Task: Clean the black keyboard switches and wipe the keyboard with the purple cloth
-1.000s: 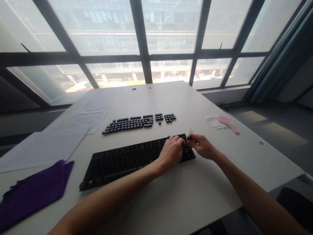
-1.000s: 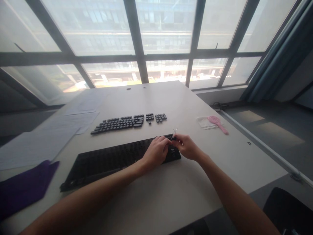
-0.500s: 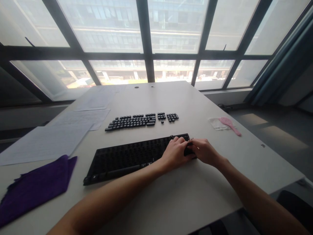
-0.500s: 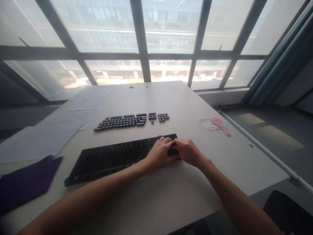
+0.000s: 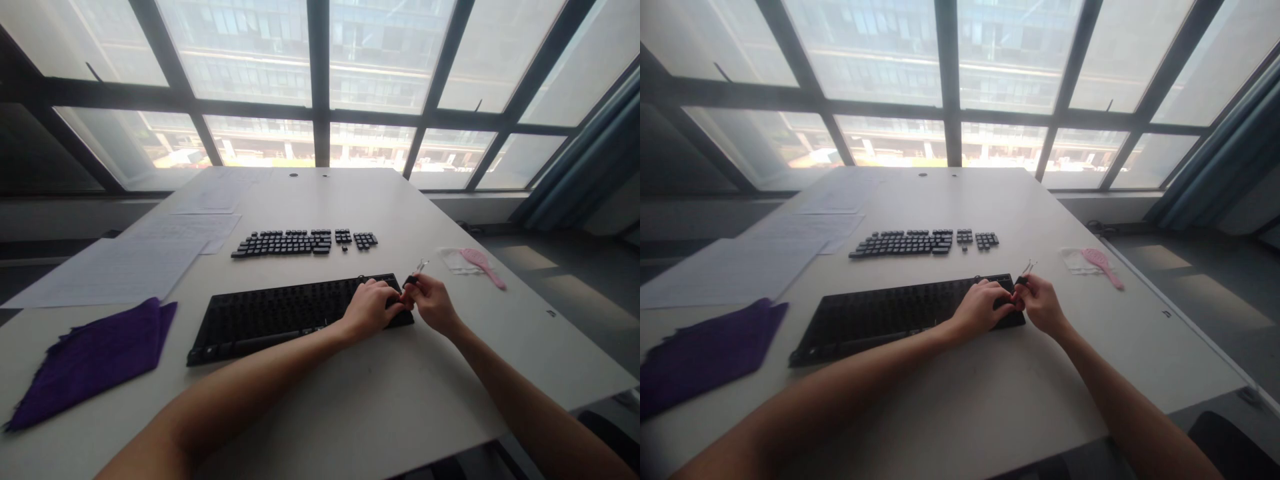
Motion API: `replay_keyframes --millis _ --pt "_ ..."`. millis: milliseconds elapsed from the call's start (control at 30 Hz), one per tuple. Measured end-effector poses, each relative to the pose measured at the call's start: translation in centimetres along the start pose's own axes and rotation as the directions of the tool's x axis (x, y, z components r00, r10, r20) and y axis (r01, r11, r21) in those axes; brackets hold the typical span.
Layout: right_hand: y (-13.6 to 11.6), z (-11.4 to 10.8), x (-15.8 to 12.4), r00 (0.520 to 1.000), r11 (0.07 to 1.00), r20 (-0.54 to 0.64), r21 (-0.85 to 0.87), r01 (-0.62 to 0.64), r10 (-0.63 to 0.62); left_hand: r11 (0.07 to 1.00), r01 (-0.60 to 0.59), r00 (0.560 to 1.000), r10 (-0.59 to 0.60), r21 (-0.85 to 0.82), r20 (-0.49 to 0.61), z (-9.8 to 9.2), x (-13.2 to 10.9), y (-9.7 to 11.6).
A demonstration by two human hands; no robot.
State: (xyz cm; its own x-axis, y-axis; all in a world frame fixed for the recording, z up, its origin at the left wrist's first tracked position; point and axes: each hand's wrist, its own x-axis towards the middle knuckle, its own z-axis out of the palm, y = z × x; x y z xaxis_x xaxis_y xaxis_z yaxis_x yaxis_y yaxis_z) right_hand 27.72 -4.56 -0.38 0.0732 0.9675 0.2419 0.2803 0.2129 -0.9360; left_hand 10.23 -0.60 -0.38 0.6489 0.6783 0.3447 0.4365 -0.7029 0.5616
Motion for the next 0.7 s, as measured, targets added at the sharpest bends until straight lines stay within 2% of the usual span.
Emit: replay_keyframes --millis 100,300,500,700 --pt "-0.38 0.23 -0.02 0.999 1.0 -0.025 0.0 0.026 -0.026 0.999 0.02 1.0 -0.02 -0.048 -0.019 0.0 -0.03 -0.05" --pt "-0.02 0.28 -0.32 0.981 0.97 -0.105 -0.198 0.14 -0.163 0.983 0.022 0.995 -0.038 -0.18 -0.088 -0.22 -0.18 0.15" --pt "0.06 0.58 -0.14 0.992 0.986 -0.093 -0.148 0.075 -0.09 0.978 0.031 0.989 -0.06 -0.208 -0.135 -0.34 -0.43 0.45" --pt "-0.19 0.67 0.11 0.995 0.995 -0.083 -0.097 0.037 -0.045 0.997 -0.022 0.993 0.013 -0.077 -0.114 -0.5 -0.55 0.83"
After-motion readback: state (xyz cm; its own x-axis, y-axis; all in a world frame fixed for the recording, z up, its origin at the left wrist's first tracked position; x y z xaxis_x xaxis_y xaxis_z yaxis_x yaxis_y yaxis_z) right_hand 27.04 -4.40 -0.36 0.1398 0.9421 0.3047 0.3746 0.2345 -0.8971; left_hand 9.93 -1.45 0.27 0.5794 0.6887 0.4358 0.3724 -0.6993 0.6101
